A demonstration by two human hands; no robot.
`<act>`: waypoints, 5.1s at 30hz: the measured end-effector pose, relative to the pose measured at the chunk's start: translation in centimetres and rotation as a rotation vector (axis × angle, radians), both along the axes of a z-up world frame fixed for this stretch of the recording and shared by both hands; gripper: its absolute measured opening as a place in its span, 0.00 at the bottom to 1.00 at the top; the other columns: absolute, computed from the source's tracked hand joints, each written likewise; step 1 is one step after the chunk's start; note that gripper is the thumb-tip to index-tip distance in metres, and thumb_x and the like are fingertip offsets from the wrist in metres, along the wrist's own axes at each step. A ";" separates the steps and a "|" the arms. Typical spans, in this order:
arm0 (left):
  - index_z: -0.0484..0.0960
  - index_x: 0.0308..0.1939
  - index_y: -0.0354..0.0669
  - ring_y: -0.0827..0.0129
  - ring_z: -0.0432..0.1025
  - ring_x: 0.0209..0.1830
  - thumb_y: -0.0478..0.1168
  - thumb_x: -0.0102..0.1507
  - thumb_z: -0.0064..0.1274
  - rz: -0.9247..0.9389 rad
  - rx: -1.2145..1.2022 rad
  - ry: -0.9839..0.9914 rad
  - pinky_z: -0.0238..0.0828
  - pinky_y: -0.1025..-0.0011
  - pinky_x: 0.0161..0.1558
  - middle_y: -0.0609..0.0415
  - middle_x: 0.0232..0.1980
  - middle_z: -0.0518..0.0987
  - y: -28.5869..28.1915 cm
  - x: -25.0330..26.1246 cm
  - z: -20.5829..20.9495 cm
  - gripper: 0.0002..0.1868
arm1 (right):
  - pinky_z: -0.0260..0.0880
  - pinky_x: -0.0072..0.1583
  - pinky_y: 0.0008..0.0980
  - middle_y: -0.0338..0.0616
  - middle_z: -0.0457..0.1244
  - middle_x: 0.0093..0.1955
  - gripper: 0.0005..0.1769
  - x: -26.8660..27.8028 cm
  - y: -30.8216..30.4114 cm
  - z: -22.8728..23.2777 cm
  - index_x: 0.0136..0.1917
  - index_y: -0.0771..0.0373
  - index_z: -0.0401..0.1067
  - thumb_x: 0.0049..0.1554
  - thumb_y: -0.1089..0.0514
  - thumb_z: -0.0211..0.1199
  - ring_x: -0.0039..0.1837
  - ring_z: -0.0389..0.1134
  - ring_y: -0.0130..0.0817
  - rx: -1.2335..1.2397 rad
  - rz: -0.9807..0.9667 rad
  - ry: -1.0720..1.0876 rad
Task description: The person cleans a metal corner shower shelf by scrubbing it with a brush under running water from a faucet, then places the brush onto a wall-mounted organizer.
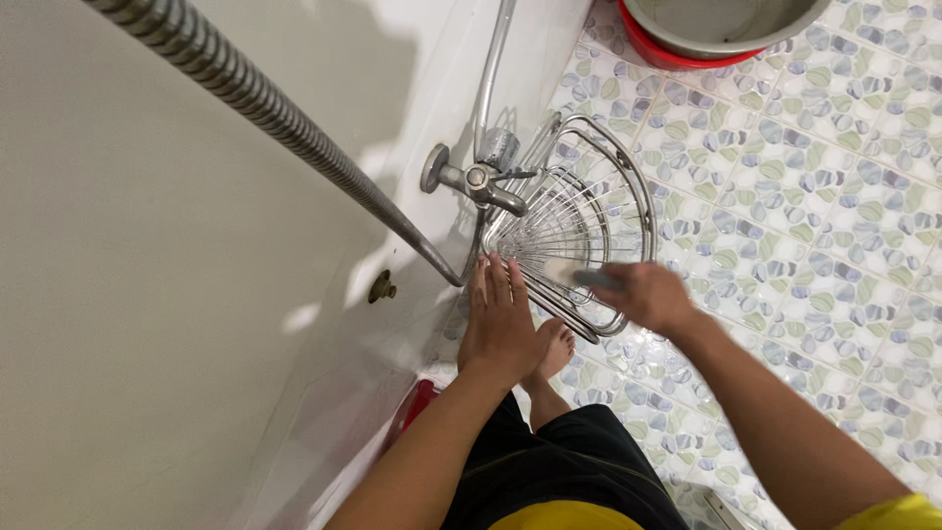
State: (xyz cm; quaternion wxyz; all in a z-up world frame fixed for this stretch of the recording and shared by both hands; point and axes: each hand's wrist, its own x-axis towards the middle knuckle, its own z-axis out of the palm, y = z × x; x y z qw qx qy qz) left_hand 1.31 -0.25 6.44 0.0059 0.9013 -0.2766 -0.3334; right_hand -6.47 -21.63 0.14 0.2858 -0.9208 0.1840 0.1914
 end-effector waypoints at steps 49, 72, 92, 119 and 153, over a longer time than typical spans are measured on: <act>0.85 0.44 0.39 0.77 0.71 0.23 0.34 0.61 0.61 0.899 -0.949 0.492 0.67 0.78 0.25 0.57 0.32 0.81 -6.7 9.6 -10.4 0.08 | 0.70 0.49 0.46 0.51 0.70 0.37 0.24 -7.6 2.4 3.2 0.53 0.59 0.77 0.57 0.38 0.59 0.43 0.73 0.48 0.265 -0.562 0.152; 0.60 0.76 0.41 0.55 0.65 0.73 0.23 0.62 0.46 0.118 -0.700 0.038 0.61 0.64 0.69 0.42 0.75 0.67 -1.9 6.2 -7.9 0.37 | 0.70 0.47 0.43 0.54 0.70 0.38 0.25 3.2 1.3 -3.7 0.56 0.67 0.71 0.60 0.42 0.61 0.41 0.73 0.44 0.463 -0.650 -0.061; 0.60 0.78 0.56 0.51 0.82 0.38 0.37 0.67 0.49 0.172 -0.270 0.138 0.75 0.58 0.50 0.44 0.45 0.84 -2.0 6.8 -5.1 0.34 | 0.64 0.37 0.45 0.51 0.62 0.31 0.35 3.0 4.5 -3.3 0.46 0.71 0.71 0.66 0.33 0.48 0.32 0.63 0.41 0.726 -0.787 0.012; 0.87 0.40 0.40 0.47 0.77 0.36 0.41 0.60 0.60 0.279 -0.617 -0.016 0.72 0.56 0.40 0.41 0.35 0.83 1.2 9.8 -8.6 0.09 | 0.69 0.43 0.56 0.60 0.67 0.33 0.26 5.8 1.5 -0.5 0.48 0.64 0.66 0.64 0.37 0.54 0.39 0.70 0.62 0.019 -0.226 -0.278; 0.35 0.81 0.41 0.51 0.81 0.37 0.32 0.62 0.47 -0.319 -0.130 -0.231 0.80 0.58 0.38 0.40 0.46 0.83 -0.2 7.7 -7.8 0.49 | 0.73 0.53 0.50 0.65 0.70 0.41 0.35 8.1 3.8 -7.9 0.48 0.70 0.73 0.64 0.33 0.49 0.47 0.74 0.56 0.283 -0.549 -0.030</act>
